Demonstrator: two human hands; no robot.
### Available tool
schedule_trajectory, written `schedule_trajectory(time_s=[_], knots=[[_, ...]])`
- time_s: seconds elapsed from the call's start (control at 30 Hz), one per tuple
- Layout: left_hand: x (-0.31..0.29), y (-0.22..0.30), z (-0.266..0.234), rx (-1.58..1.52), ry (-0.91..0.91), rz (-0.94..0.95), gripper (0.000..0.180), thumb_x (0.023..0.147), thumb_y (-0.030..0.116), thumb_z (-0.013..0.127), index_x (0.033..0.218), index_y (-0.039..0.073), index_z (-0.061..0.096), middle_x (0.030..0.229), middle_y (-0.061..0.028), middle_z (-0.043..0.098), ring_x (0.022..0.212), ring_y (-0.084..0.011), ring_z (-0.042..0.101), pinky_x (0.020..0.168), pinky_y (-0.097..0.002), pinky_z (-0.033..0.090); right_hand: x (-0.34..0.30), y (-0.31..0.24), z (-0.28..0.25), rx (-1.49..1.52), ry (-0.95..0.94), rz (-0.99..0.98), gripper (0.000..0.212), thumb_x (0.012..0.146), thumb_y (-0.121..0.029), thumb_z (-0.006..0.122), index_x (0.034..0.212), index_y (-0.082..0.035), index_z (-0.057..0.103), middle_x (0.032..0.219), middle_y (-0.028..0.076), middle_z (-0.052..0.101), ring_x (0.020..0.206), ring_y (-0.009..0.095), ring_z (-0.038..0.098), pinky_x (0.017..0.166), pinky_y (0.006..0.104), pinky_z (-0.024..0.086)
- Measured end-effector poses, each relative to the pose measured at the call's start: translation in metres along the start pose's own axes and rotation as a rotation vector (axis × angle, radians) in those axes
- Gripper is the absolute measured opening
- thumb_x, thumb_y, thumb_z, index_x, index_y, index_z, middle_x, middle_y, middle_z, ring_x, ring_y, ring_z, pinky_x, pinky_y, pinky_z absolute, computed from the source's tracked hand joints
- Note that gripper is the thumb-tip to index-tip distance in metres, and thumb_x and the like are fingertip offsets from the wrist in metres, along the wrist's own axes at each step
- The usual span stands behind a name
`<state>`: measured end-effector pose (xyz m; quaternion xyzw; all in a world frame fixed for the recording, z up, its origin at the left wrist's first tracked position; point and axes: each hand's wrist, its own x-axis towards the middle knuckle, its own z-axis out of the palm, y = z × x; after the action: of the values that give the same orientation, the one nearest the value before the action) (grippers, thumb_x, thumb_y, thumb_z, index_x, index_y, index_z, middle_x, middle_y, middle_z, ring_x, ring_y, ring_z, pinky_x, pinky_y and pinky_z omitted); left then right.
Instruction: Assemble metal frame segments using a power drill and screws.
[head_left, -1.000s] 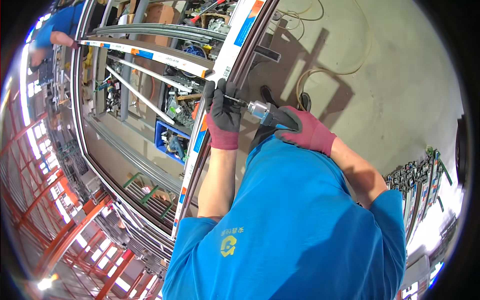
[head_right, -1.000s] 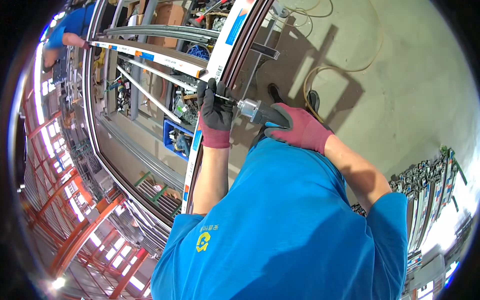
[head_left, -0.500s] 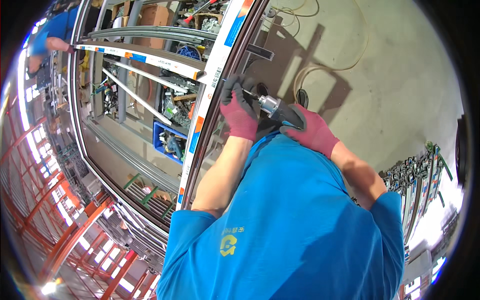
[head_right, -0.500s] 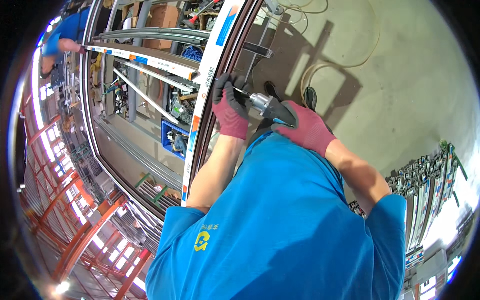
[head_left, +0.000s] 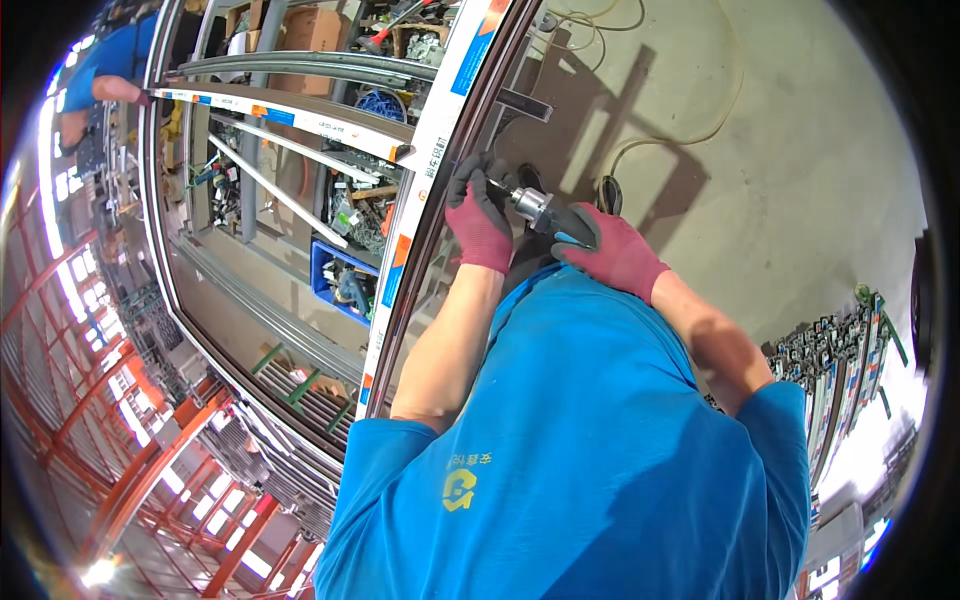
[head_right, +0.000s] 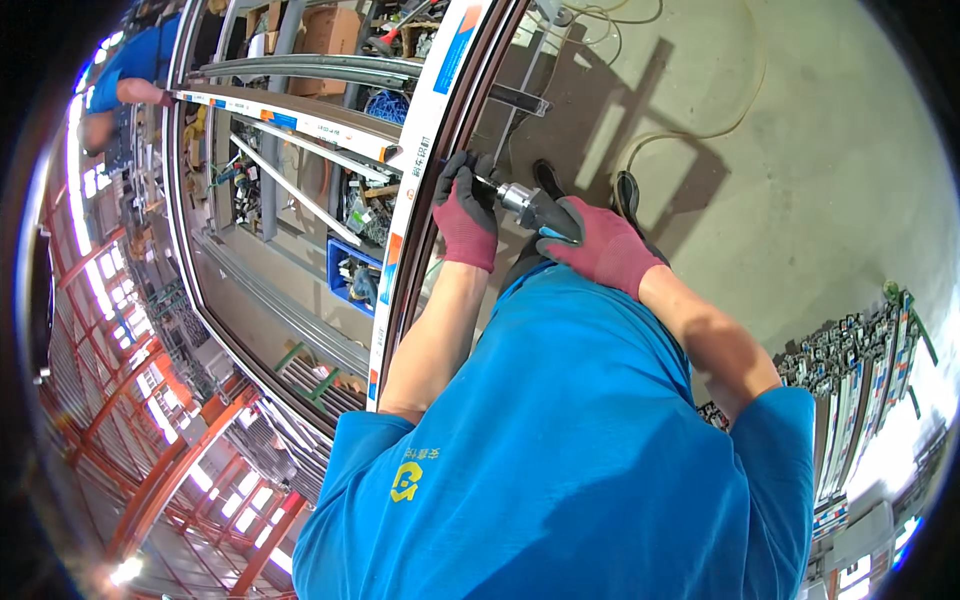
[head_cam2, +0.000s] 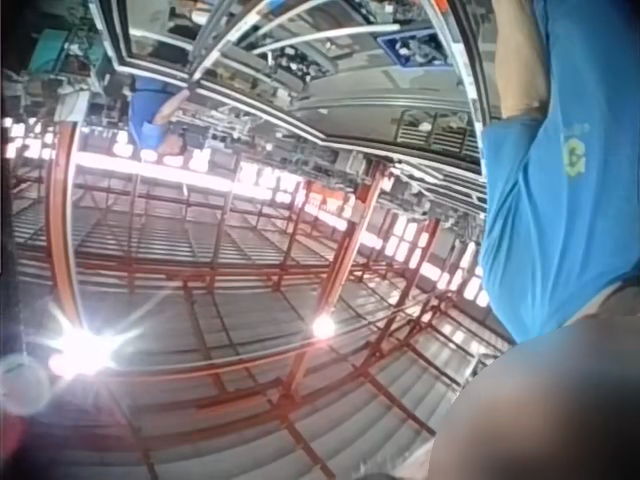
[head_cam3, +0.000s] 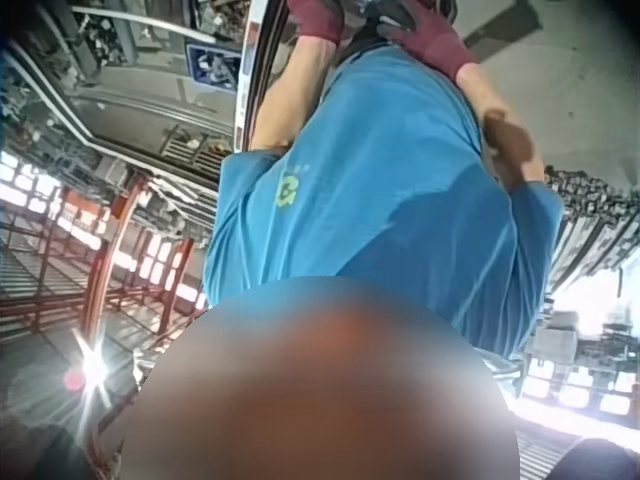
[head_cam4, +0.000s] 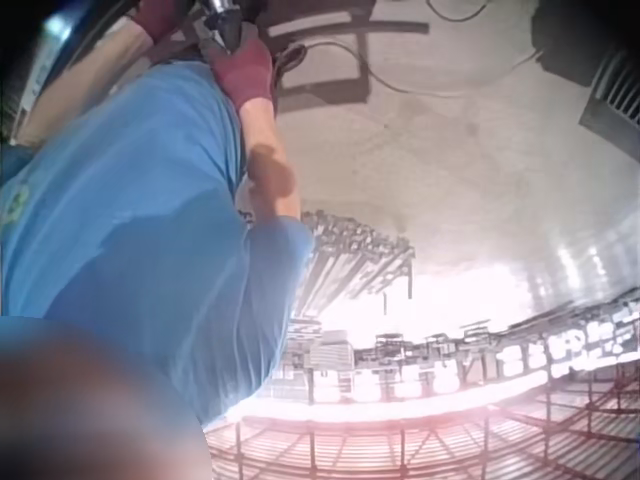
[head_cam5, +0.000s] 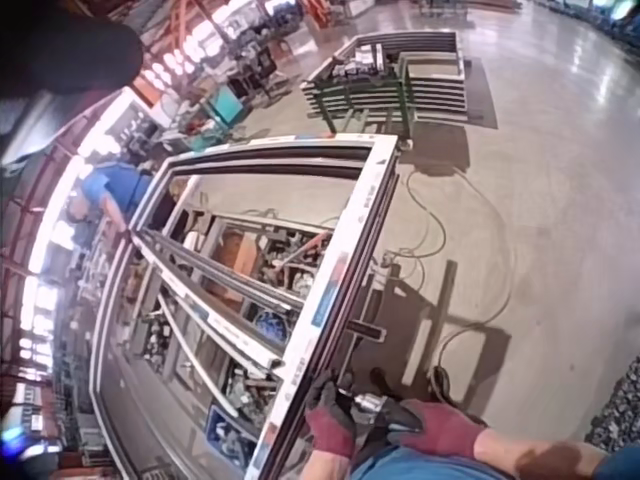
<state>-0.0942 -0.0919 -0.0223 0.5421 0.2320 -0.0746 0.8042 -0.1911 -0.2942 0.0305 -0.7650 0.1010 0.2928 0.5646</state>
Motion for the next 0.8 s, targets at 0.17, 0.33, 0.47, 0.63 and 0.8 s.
schedule_trajectory(time_s=[0.17, 0.33, 0.47, 0.63, 0.8], knots=[[0.002, 0.002, 0.001, -0.021, 0.046, -0.014, 0.026, 0.104, 0.004, 0.053, 0.126, -0.002, 0.065, 0.129, -0.0165, 0.068, 0.113, -0.0317, 0.072, 0.099, -0.0406, 0.057, 0.005, 0.0, -0.001, -0.028, 0.018, -0.023, 0.066, 0.086, -0.039, 0.079, 0.14, -0.008, 0.055, 0.119, 0.023, 0.071, 0.11, 0.041, 0.068, 0.096, 0.0476, 0.053], [0.015, 0.005, -0.009, 0.044, 0.072, -0.102, 0.031, 0.104, 0.008, 0.054, 0.133, 0.001, 0.061, 0.127, -0.016, 0.068, 0.114, -0.0334, 0.071, 0.097, -0.0412, 0.058, 0.016, -0.002, -0.003, -0.071, -0.006, -0.024, 0.067, 0.086, -0.04, 0.078, 0.14, -0.009, 0.056, 0.123, 0.024, 0.069, 0.116, 0.043, 0.065, 0.099, 0.0481, 0.052], [0.025, 0.014, -0.03, 0.223, 0.001, -0.009, 0.032, 0.105, 0.01, 0.056, 0.135, 0.002, 0.062, 0.122, -0.0145, 0.07, 0.108, -0.0282, 0.073, 0.09, -0.0386, 0.06, 0.022, -0.01, -0.009, -0.098, -0.005, -0.046, 0.061, 0.086, -0.039, 0.076, 0.136, -0.01, 0.058, 0.122, 0.022, 0.07, 0.118, 0.042, 0.065, 0.103, 0.0483, 0.05], [0.008, 0.096, -0.025, 0.784, 0.069, 0.144, 0.026, 0.099, 0.019, 0.071, 0.111, -0.003, 0.073, 0.095, -0.0079, 0.075, 0.086, -0.0116, 0.069, 0.074, -0.0276, 0.056, 0.024, -0.004, -0.01, -0.123, 0.029, -0.034, 0.066, 0.086, -0.039, 0.076, 0.141, -0.011, 0.056, 0.125, 0.021, 0.07, 0.12, 0.041, 0.064, 0.103, 0.0475, 0.05], [0.085, 0.13, -0.045, 0.465, 0.332, -0.23, 0.051, 0.095, 0.052, 0.075, 0.099, 0.001, 0.071, 0.083, -0.0027, 0.068, 0.065, -0.0096, 0.058, 0.06, -0.0251, 0.049, 0.026, -0.002, -0.007, -0.109, 0.024, -0.073, 0.068, 0.086, -0.039, 0.077, 0.142, -0.01, 0.055, 0.125, 0.022, 0.069, 0.12, 0.041, 0.064, 0.104, 0.0476, 0.05]])
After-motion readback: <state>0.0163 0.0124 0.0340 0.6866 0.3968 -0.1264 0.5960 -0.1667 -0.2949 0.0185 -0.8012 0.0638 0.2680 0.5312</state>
